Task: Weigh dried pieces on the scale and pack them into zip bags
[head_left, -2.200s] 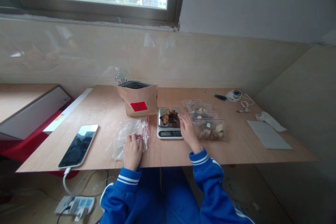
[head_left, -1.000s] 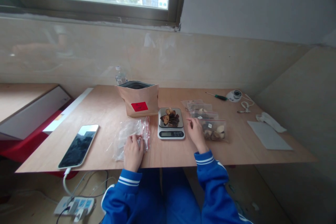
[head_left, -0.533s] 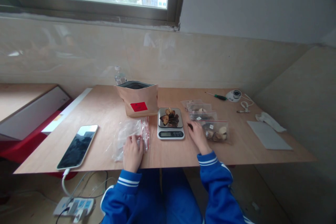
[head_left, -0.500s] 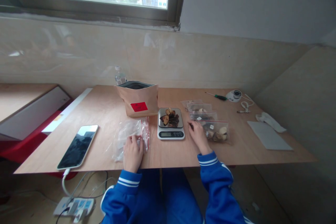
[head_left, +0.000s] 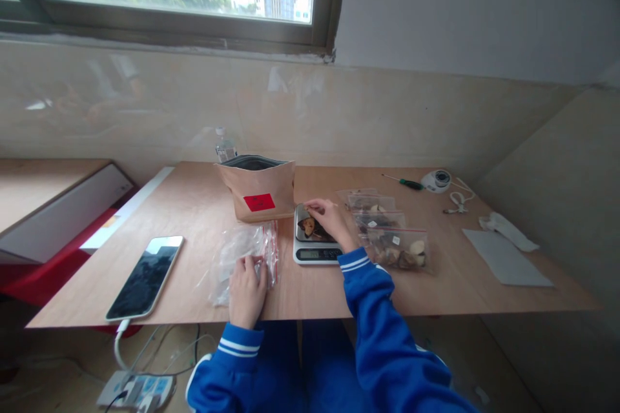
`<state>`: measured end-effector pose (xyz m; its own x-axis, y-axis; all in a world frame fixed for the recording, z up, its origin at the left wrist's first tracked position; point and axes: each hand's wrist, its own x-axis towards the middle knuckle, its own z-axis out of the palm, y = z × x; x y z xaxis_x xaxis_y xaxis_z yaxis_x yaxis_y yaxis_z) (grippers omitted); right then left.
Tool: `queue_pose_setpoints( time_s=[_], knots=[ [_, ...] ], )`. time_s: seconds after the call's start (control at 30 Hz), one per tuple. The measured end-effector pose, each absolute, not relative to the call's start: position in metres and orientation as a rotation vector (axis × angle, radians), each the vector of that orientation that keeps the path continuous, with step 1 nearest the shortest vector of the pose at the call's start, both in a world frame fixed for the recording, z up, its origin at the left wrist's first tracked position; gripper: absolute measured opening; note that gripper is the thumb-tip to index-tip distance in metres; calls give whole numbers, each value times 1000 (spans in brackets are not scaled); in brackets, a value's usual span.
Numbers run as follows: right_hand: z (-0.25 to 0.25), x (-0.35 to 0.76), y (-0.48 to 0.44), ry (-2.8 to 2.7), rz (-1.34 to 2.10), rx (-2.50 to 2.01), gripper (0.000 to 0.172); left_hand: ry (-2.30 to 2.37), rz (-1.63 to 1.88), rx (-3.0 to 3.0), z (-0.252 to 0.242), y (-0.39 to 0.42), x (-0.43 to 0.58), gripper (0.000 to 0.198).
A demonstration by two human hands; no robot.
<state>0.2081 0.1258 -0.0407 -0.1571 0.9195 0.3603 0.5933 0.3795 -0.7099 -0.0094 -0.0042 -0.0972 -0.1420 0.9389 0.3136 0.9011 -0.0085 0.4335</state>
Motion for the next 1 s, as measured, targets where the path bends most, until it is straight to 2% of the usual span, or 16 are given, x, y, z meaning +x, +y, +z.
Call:
queue_pose_setpoints(
  time_s=[0.2,0.43,0.57,0.73,0.8,0.93,1.0],
  knots=[
    [-37,209,123,-1980,354,-1328,21,2164,844,2008,-98,-4,-10,19],
    [-21,224,60,-1717,386,-1287,26,2178,846,2007,-99,-4,-10,20],
    [-29,212,9,-1557,558,-1276,25,2123,948,1931,-101,0,-12,18],
    [-38,153,-31,-1599,988,-1112,25,2065,1223,1641,-89,-4,-15,18],
    [-43,126,-36,-1587,1028,-1100,25,2108,1356,1545,-77,-12,-12,20],
    [-53,95,-38,-1353,1060,-1172,39,2034,1540,1487,-58,-34,0,24],
    [-54,95,-39,-1299,1173,-1131,36,1914,1581,1514,-54,-43,7,25]
  ],
)
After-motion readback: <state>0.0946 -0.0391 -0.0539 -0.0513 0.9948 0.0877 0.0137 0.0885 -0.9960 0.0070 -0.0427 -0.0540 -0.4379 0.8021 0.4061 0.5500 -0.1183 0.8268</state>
